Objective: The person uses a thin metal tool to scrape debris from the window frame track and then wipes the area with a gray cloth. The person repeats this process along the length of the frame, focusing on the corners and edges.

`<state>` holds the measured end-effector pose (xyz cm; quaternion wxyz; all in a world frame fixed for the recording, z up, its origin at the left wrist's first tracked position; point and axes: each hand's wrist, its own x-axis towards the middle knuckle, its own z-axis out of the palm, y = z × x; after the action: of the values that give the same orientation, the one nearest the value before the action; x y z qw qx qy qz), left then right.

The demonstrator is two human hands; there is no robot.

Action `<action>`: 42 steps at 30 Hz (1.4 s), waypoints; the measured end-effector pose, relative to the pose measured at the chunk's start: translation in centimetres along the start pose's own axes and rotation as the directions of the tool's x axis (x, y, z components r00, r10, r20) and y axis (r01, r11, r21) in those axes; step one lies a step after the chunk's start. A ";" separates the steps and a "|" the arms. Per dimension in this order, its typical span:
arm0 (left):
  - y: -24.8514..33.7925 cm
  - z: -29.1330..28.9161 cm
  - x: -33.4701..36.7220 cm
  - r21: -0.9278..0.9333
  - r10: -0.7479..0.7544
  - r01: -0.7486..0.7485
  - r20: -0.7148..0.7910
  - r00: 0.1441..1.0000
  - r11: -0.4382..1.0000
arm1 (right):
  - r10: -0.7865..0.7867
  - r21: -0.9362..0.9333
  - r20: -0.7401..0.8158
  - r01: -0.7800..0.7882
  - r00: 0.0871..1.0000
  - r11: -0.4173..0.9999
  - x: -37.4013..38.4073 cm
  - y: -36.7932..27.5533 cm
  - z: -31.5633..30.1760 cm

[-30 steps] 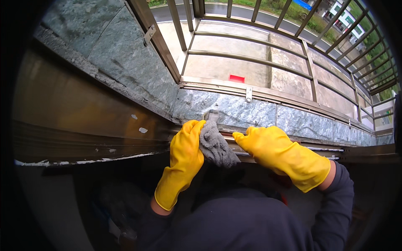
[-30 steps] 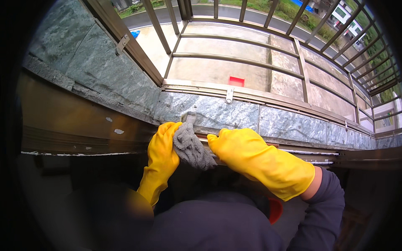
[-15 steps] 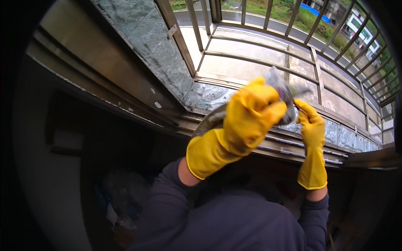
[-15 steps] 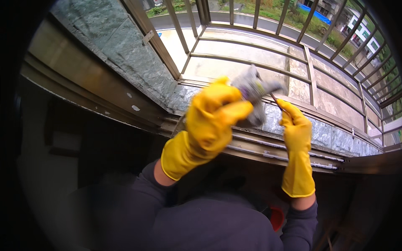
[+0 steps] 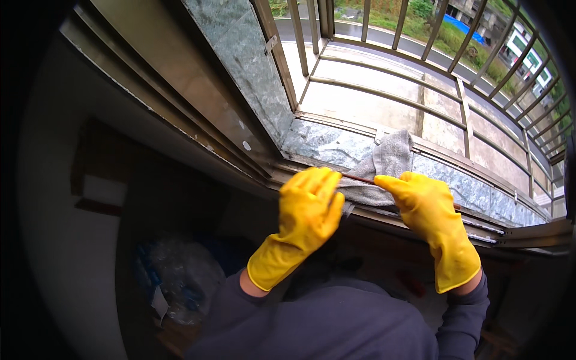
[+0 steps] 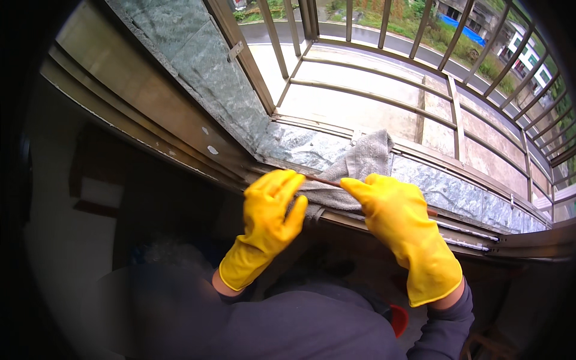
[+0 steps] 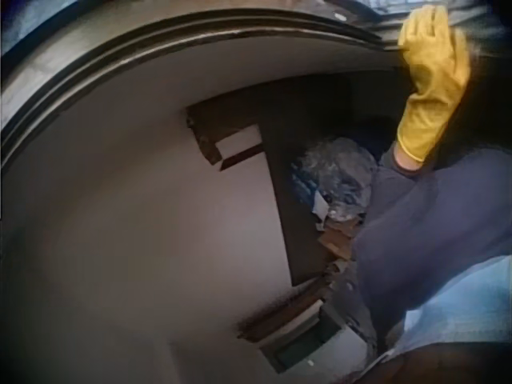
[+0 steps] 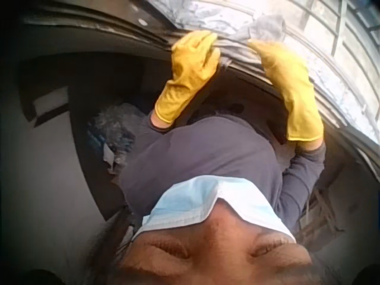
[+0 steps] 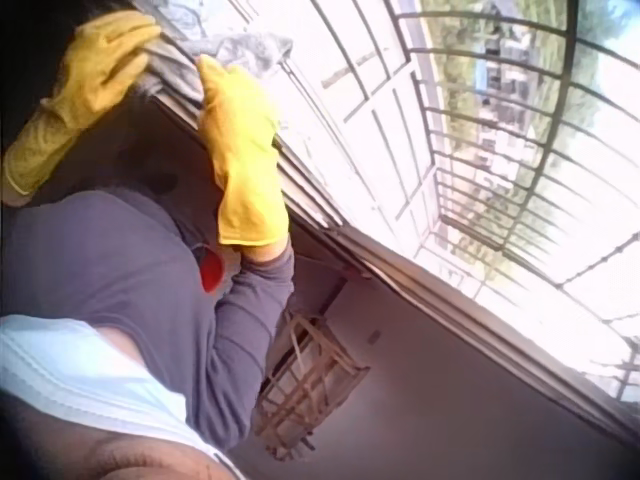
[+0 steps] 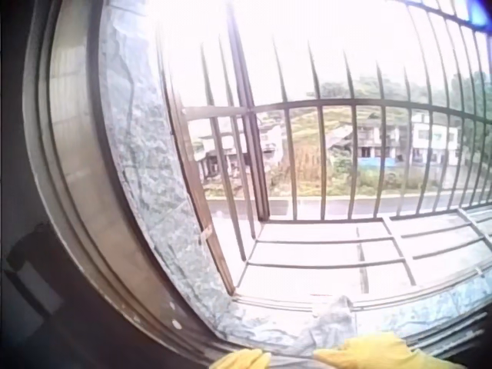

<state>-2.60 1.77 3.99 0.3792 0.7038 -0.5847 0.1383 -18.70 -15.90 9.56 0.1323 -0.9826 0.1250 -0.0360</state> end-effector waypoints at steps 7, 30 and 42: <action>-1.7 -1.8 0.1 0.402 -0.706 0.590 0.272 0.654 0.701 | 0.016 -0.223 0.241 0.039 0.970 0.974 3.0 -3.0 1.0; -4.9 0.6 0.4 0.112 -0.434 0.420 0.188 0.881 0.901 | -0.053 -0.019 0.022 0.054 0.998 0.998 4.2 -2.7 4.0; -3.1 -2.1 -1.5 0.211 -0.546 0.511 0.163 0.822 0.833 | -0.001 -0.028 0.064 0.003 0.998 1.000 0.5 -1.3 0.7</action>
<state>0.35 4.37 3.31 0.2797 0.8769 -0.3908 -0.0040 -17.84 -14.66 9.29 0.1225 -0.9851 0.1203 -0.0030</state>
